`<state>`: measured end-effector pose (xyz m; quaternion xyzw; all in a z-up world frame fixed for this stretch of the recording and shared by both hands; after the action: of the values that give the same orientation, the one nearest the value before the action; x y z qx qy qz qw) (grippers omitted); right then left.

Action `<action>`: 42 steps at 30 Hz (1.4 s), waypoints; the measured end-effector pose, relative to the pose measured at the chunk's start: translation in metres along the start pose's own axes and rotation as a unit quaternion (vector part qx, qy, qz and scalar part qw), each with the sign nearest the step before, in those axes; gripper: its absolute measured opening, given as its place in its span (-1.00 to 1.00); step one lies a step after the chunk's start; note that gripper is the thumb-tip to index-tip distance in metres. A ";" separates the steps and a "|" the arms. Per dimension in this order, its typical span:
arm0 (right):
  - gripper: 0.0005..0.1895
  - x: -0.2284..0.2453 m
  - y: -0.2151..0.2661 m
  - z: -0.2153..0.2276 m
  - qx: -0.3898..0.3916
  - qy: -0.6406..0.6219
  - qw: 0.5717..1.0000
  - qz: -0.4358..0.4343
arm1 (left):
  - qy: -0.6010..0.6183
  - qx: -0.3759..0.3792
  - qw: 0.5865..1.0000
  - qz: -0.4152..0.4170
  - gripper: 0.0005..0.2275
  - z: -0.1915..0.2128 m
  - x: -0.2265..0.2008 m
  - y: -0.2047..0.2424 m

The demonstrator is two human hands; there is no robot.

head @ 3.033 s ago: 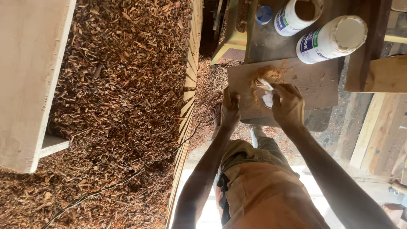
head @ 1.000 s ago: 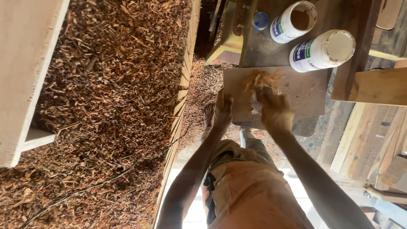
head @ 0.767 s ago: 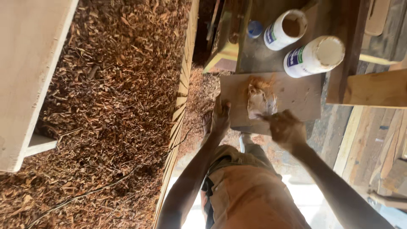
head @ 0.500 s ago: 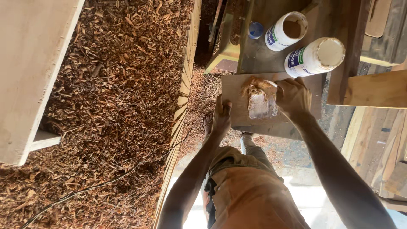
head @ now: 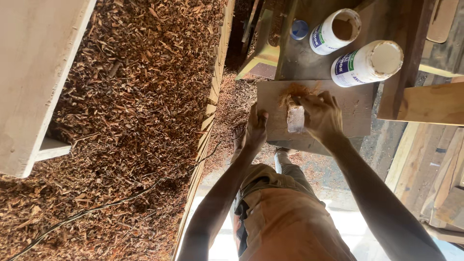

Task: The person applies adhesive and wood filler to a wooden frame, spreads the material into gaps using a hand and a small block, and then sands the surface with a piece of sandpaper.

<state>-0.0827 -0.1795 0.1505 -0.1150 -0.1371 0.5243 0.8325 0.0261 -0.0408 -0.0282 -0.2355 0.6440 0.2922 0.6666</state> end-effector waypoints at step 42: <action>-0.64 0.016 -0.053 -0.015 0.129 0.003 0.987 0.098 | -0.034 -0.020 0.998 0.039 -0.56 -0.003 0.026 0.004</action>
<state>-0.0260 -0.1884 0.1565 -0.0213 -0.0543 0.6164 0.7852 0.0206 -0.0378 -0.0541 -0.2133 0.6240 0.3388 0.6711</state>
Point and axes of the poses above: each hand's wrist, its own y-axis away from the middle knuckle, its own z-axis out of the back of the hand, x = y × z, the point moved 6 cm from there along -y, towards the middle knuckle, and after that the axes turned 4 degrees about -x, right-handed, at the moved point
